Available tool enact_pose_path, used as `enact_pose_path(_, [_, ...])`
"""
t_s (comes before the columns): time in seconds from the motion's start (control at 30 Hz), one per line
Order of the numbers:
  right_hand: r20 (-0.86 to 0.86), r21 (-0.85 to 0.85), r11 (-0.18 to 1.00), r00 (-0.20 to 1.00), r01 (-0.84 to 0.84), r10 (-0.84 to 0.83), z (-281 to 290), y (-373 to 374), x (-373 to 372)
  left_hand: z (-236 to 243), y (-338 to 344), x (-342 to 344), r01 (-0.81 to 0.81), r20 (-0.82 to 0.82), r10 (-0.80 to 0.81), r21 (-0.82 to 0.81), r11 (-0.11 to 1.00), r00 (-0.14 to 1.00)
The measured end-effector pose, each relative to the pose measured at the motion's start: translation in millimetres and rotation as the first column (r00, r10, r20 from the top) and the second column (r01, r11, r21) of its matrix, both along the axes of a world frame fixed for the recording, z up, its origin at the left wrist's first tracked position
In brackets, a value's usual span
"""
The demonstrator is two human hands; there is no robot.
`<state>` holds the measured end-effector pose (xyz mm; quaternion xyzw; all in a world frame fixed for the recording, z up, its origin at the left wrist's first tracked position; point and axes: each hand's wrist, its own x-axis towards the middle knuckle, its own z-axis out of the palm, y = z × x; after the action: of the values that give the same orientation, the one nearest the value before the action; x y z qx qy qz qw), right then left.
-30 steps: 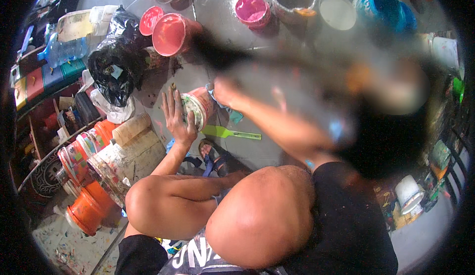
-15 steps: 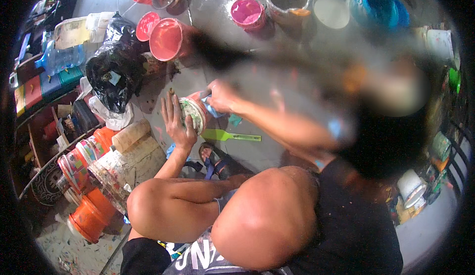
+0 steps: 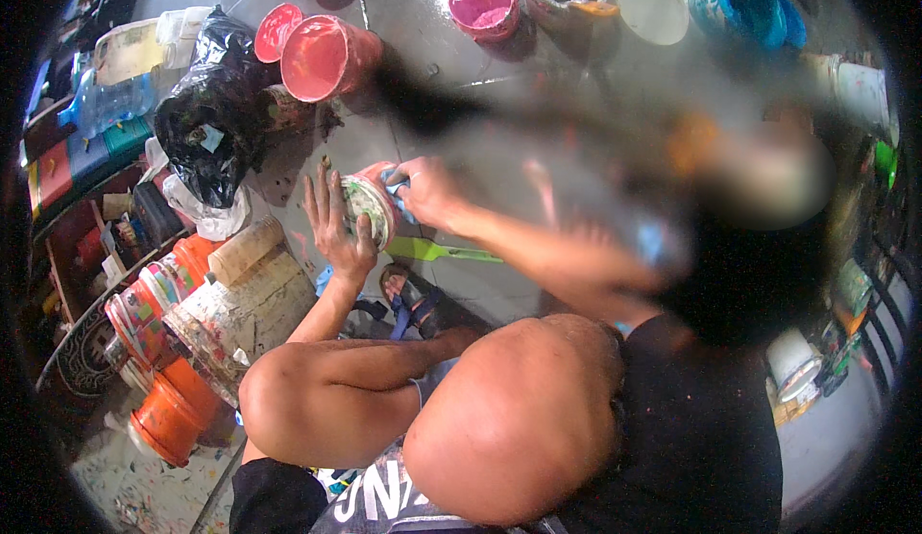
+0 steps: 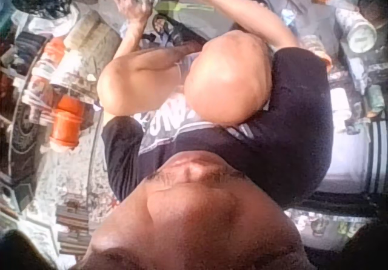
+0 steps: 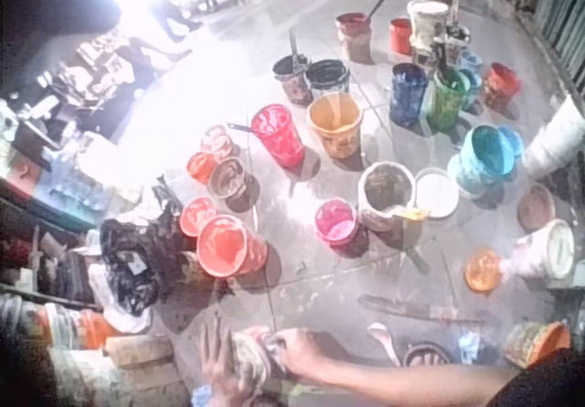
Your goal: The person cleans a small round ink container lid with a blue cloth and sprays it with a liquid before wiping the container.
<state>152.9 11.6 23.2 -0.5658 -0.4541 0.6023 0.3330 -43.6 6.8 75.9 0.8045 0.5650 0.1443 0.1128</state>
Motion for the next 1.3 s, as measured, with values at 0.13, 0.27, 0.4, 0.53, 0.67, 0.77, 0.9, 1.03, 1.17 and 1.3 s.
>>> enact_pose_path(0.13, [0.054,0.075,0.997,0.998,-0.033,0.029,-23.7,11.5,-8.4,0.9,3.3,0.6,-0.01,-0.007,0.01,0.021,1.0,1.0])
enact_pose_path(0.27, [-0.079,0.105,0.992,0.995,0.066,-0.057,-6.8,-6.0,-5.0,0.2,1.5,-1.9,-0.031,0.005,0.031,0.01,0.999,1.0])
enact_pose_path(0.4, [-0.064,0.023,0.999,0.998,0.026,-0.025,-18.8,-8.2,-1.8,1.4,3.8,0.3,0.004,-0.001,-0.004,0.009,1.0,1.0])
enact_pose_path(0.53, [-0.014,0.007,1.0,1.0,-0.012,0.012,-29.6,9.9,-4.8,2.1,3.1,-0.6,-0.008,0.0,0.008,0.02,1.0,1.0])
enact_pose_path(0.67, [-0.161,0.125,0.989,0.985,0.078,-0.058,-14.1,2.9,-5.5,-1.3,1.6,-1.4,-0.03,0.005,0.029,0.021,0.999,1.0])
enact_pose_path(0.77, [-0.099,0.057,0.998,0.995,0.004,0.002,-14.5,10.6,-2.6,2.0,1.9,0.8,-0.027,-0.002,0.027,0.026,0.999,1.0])
enact_pose_path(0.9, [0.086,0.066,0.979,0.979,-0.19,0.184,-58.8,47.3,-13.7,-8.0,1.1,1.2,-0.035,0.018,0.034,0.026,0.999,0.999])
enact_pose_path(1.03, [0.29,0.087,0.964,0.932,-0.252,0.218,-63.9,68.9,-11.8,-8.2,-1.6,8.0,-0.161,0.047,0.158,0.055,0.985,0.986])
enact_pose_path(1.17, [0.003,0.03,0.976,0.976,0.216,-0.216,-62.0,49.5,22.1,-17.2,3.5,33.4,-0.433,0.059,0.436,-0.053,0.9,0.898])
enact_pose_path(1.3, [-0.178,-0.183,0.956,0.948,0.23,-0.263,-52.5,27.5,47.2,-29.1,2.4,-9.3,-0.427,0.002,0.435,-0.189,0.884,0.9])
